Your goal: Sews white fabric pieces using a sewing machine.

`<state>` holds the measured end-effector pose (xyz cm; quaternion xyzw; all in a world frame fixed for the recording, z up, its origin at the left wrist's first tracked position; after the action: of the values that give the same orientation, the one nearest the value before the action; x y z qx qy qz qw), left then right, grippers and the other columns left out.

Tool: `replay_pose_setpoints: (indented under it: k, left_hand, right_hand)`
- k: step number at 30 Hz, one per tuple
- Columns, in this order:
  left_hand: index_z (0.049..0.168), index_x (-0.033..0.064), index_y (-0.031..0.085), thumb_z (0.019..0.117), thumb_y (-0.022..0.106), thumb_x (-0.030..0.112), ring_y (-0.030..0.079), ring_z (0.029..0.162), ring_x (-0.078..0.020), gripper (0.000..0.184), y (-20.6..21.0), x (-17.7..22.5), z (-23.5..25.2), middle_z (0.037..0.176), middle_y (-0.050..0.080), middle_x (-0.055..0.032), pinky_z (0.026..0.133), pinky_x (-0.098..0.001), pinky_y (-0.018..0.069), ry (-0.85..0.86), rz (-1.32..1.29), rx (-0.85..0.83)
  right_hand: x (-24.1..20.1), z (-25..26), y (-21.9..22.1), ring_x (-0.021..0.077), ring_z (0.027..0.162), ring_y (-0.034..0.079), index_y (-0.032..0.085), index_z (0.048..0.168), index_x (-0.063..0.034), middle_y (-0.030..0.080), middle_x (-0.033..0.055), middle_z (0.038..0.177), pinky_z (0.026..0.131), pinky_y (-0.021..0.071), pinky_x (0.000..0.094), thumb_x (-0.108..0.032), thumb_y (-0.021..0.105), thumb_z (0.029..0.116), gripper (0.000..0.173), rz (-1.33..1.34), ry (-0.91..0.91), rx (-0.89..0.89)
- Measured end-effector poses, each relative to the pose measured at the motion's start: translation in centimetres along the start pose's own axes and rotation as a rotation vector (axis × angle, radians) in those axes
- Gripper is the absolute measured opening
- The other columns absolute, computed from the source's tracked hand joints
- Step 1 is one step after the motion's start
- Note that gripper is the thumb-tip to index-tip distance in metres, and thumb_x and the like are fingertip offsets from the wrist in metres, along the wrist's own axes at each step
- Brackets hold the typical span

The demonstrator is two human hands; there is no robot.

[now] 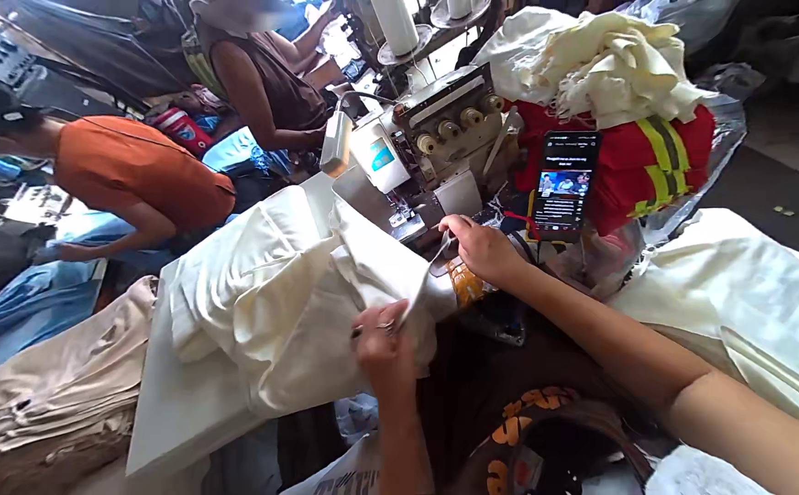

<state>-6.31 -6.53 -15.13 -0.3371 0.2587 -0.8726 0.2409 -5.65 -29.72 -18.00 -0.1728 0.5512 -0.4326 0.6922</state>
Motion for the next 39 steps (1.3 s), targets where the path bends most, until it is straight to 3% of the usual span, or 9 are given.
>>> replay_pose_setpoints:
  k: [6,9,12,18,23,26,33,36,39]
  left_hand:
    - [0.114,-0.0116,0.068,0.1004,0.06,0.005,0.067,0.111,-0.0209,0.022,-21.5,-7.6,0.5,0.113,0.071,-0.0206,0.102,-0.0304,0.0503,-0.325,0.463,0.571]
    - [0.136,-0.0012,0.062,0.0968,0.057,0.008,0.055,0.133,-0.0397,0.04,-26.9,-13.0,-0.5,0.138,0.06,-0.0259,0.112,-0.0521,0.0421,-0.682,0.749,0.278]
    - [0.139,-0.0066,0.057,0.0954,0.06,0.001,0.045,0.138,-0.0523,0.044,-24.4,-13.9,-0.4,0.147,0.048,-0.0343,0.113,-0.064,0.0359,-0.697,0.642,0.01]
    - [0.109,-0.0026,0.075,0.0983,0.063,0.007,0.071,0.108,-0.0281,0.018,-9.0,-8.0,1.9,0.115,0.072,-0.0205,0.095,-0.043,0.0571,-0.278,0.23,-0.141]
    - [0.124,0.0001,0.071,0.097,0.068,0.017,0.064,0.118,-0.0409,0.032,5.0,-5.9,2.5,0.127,0.066,-0.0238,0.098,-0.0565,0.0526,-0.257,0.269,-0.52]
    - [0.119,-0.0004,0.071,0.0962,0.063,0.009,0.06,0.122,-0.0442,0.026,7.9,-7.9,3.4,0.13,0.063,-0.0247,0.1,-0.0582,0.0503,-0.304,0.414,-0.435]
    - [0.125,-0.0071,0.063,0.1056,0.053,0.011,0.067,0.111,-0.0261,0.028,-1.2,-9.2,5.6,0.119,0.068,-0.0214,0.101,-0.0437,0.052,-0.495,-0.022,-0.183]
    - [0.124,-0.0011,0.06,0.1019,0.058,0.011,0.066,0.099,-0.0069,0.025,-10.6,-5.0,7.2,0.112,0.068,-0.0068,0.089,-0.0302,0.0566,-0.299,-0.088,-0.174]
    - [0.112,0.0072,0.071,0.0904,0.076,0.019,0.068,0.092,-0.0047,0.025,-19.0,2.5,8.2,0.105,0.072,-0.0002,0.081,-0.027,0.059,-0.009,0.124,-0.189]
  right_hand:
    - [-0.1,-1.5,2.5,0.0312,0.111,0.067,0.07,0.116,-0.0066,0.072,0.0118,0.113,0.099,0.0519,0.0546,0.005,0.061,0.0918,0.028,0.067,-0.21,-0.026]
    - [-1.8,-2.1,4.8,0.031,0.116,0.065,0.075,0.11,-0.0071,0.071,0.0119,0.117,0.102,0.0499,0.0549,-0.001,0.068,0.0893,0.023,0.11,-0.363,-0.014]
    - [-3.4,-2.3,7.4,0.0331,0.123,0.062,0.074,0.115,-0.0078,0.069,0.013,0.125,0.107,0.0461,0.0561,-0.014,0.065,0.0978,0.021,0.076,-0.438,-0.055]
    - [-3.9,-2.4,10.1,0.0323,0.122,0.063,0.074,0.113,-0.0102,0.07,0.0101,0.125,0.103,0.0474,0.0573,-0.026,0.057,0.1036,0.025,-0.067,-0.473,-0.016]
    - [-3.8,-2.8,10.1,0.0296,0.125,0.061,0.073,0.116,-0.0118,0.07,0.0081,0.127,0.105,0.0468,0.0542,-0.027,0.053,0.1054,0.027,-0.117,-0.475,0.02]
    - [-3.8,-2.8,10.2,0.0288,0.126,0.061,0.073,0.117,-0.0127,0.07,0.0067,0.128,0.106,0.0461,0.0538,-0.027,0.052,0.106,0.028,-0.129,-0.466,0.013]
    - [-4.2,-2.7,10.3,0.0299,0.123,0.063,0.073,0.115,-0.0099,0.07,0.0088,0.127,0.104,0.045,0.0571,-0.029,0.053,0.1049,0.03,-0.14,-0.455,0.017]
    - [-5.6,-3.1,11.7,0.0349,0.13,0.058,0.07,0.121,-0.0045,0.066,0.0151,0.134,0.108,0.04,0.0619,-0.037,0.052,0.1049,0.04,-0.14,-0.425,-0.065]
    - [-7.1,-2.4,13.4,0.0379,0.14,0.049,0.065,0.13,-0.0016,0.058,0.0186,0.144,0.114,0.0325,0.065,-0.034,0.051,0.1058,0.043,-0.128,-0.348,-0.222]
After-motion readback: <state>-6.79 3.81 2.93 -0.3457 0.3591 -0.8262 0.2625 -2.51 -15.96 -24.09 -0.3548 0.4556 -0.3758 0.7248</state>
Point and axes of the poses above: each hand's wrist, its own z-axis towards the middle knuckle, its own y-axis out of the palm, x = y × z, the point moved 7 cm from there along z, towards the middle knuckle
